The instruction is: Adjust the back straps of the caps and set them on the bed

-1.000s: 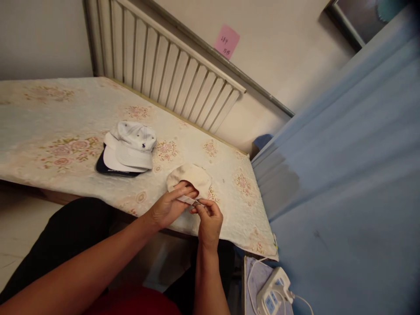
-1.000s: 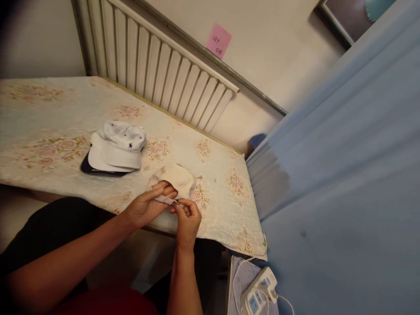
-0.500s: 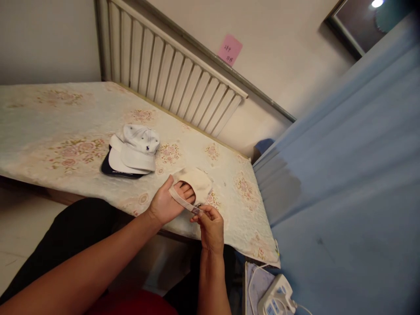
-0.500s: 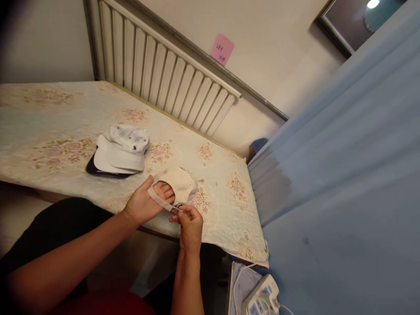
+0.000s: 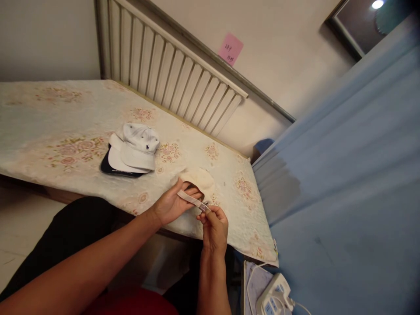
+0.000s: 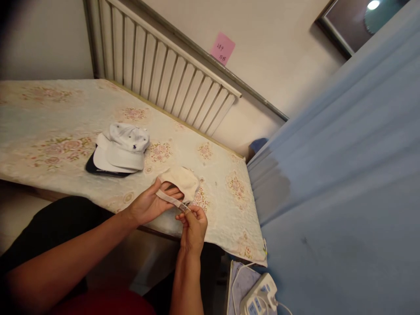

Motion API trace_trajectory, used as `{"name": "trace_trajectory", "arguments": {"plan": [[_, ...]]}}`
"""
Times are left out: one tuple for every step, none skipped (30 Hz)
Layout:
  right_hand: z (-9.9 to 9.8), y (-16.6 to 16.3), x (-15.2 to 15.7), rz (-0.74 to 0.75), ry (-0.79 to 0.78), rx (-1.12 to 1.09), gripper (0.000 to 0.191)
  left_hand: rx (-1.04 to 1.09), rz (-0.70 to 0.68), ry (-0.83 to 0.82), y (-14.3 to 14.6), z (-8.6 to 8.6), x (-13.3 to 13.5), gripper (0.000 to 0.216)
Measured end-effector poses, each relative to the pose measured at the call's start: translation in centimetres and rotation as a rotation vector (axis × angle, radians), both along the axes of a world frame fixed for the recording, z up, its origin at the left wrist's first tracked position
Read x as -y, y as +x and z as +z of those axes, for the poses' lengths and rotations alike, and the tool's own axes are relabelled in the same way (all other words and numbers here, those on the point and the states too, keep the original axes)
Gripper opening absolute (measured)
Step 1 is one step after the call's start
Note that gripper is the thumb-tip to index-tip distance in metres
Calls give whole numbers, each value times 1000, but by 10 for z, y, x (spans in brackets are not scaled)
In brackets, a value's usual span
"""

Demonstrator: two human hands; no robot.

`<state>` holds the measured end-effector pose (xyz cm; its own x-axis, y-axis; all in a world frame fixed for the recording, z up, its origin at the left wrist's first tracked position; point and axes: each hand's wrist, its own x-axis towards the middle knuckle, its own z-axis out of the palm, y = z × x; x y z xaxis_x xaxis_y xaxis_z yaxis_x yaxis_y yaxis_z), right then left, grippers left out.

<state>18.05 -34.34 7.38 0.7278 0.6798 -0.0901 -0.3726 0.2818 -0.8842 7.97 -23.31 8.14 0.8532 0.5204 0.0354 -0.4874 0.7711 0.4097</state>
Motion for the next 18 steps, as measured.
{"name": "trace_trajectory", "arguments": {"plan": [[1, -1, -1, -7, 11, -6, 20, -24, 3, 50, 0, -2, 2, 34], [2, -3, -1, -14, 19, -9, 20, -61, 12, 104, 0, -4, 5, 33], [3, -4, -2, -20, 24, -11, 20, -106, 26, 159, 1, -7, 8, 34], [3, -6, -3, -24, 26, -10, 20, -155, 47, 215, 1, -9, 11, 39], [3, -7, -4, -24, 24, -8, 20, -201, 72, 273, 2, -11, 14, 42], [3, -8, -5, -22, 21, -6, 20, -239, 96, 328, 3, -12, 16, 43], [3, -9, -6, -21, 16, -3, 20, -266, 117, 377, 4, -12, 18, 42], [3, -10, -6, -20, 12, 0, 20, -282, 135, 420, 6, -12, 20, 39], [3, -11, -7, -17, 8, 4, 20, -295, 146, 456, 7, -12, 21, 35], [2, -11, -8, -14, 5, 13, 19, -306, 152, 486, 9, -11, 22, 32], [2, -12, -8, -9, 3, 27, 18, -318, 156, 510, 10, -10, 23, 29], [1, -13, -9, -5, 2, 43, 17, -336, 161, 530, 11, -9, 23, 27], [1, -13, -9, -3, 0, 61, 17, -355, 164, 546, 12, -8, 24, 27], [0, -13, -9, -4, -3, 80, 16, -375, 168, 558, 12, -8, 24, 27], [-1, -13, -10, -7, -6, 97, 16, -393, 171, 568, 13, -8, 24, 27], [-1, -13, -10, -16, -10, 110, 17, -405, 171, 582, 12, -8, 24, 28], [-2, -13, -10, -28, -14, 118, 17, -414, 172, 598, 12, -9, 23, 30], [-2, -13, -10, -39, -17, 123, 17, -419, 174, 617, 11, -10, 23, 31]]}}
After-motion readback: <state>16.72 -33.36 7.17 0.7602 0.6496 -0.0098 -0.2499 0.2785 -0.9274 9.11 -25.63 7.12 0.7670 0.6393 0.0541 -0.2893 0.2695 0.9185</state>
